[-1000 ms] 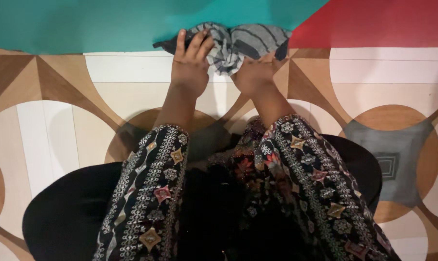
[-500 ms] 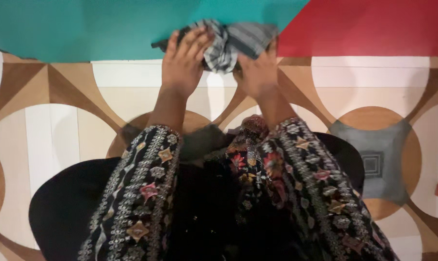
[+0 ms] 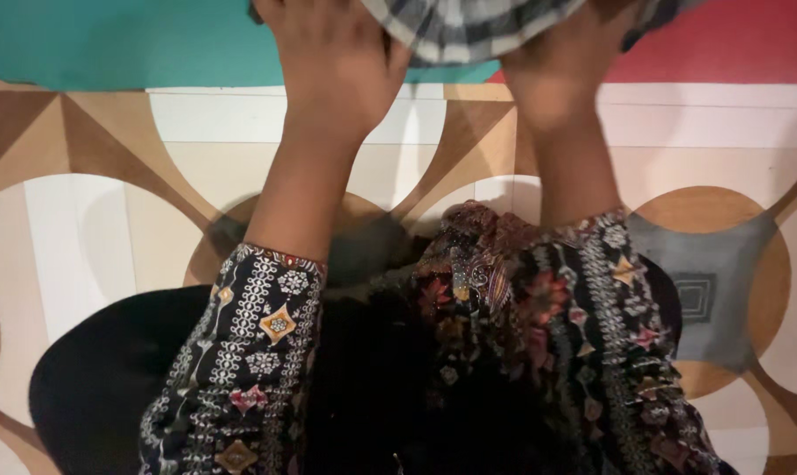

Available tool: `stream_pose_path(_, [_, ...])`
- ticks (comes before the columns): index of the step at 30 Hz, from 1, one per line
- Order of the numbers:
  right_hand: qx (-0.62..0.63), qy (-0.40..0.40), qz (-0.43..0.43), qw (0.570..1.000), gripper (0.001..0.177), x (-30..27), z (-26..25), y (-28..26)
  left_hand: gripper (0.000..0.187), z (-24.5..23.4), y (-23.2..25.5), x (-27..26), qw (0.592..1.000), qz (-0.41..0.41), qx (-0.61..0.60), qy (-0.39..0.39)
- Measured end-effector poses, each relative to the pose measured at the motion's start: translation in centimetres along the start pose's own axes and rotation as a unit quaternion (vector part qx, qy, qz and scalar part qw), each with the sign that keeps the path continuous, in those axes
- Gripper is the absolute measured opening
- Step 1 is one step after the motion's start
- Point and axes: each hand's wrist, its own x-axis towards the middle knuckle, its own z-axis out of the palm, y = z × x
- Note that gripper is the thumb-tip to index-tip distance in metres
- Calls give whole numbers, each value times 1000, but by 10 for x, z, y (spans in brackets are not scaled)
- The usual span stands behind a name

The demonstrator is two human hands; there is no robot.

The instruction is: The person sits on the floor and wipes the side of a wooden bed frame with a checkered cloth. The bed frame is painted in teal and red sections. The person uses both hands to rub the cloth along the surface, moving back and forth repeatedly.

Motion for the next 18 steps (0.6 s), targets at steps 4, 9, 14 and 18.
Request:
stream_pose_path(4, [88,-43,89,991,51,-38,76,2,30,24,0,-17,969,-52,128,-207])
stream_pose_path(9, [42,-170,103,979,54,-69,103,-22,38,54,-3,-44,894,-97,144,-413])
stream_pose_path(14, [20,-258,108,960,57,-61,103,-55,32,81,-20,-75,948,-13,196,-251])
stream_pose_path(18, [18,-272,102,957,60,-63,93,-73,20,83,-35,-95,936,11,163,-311])
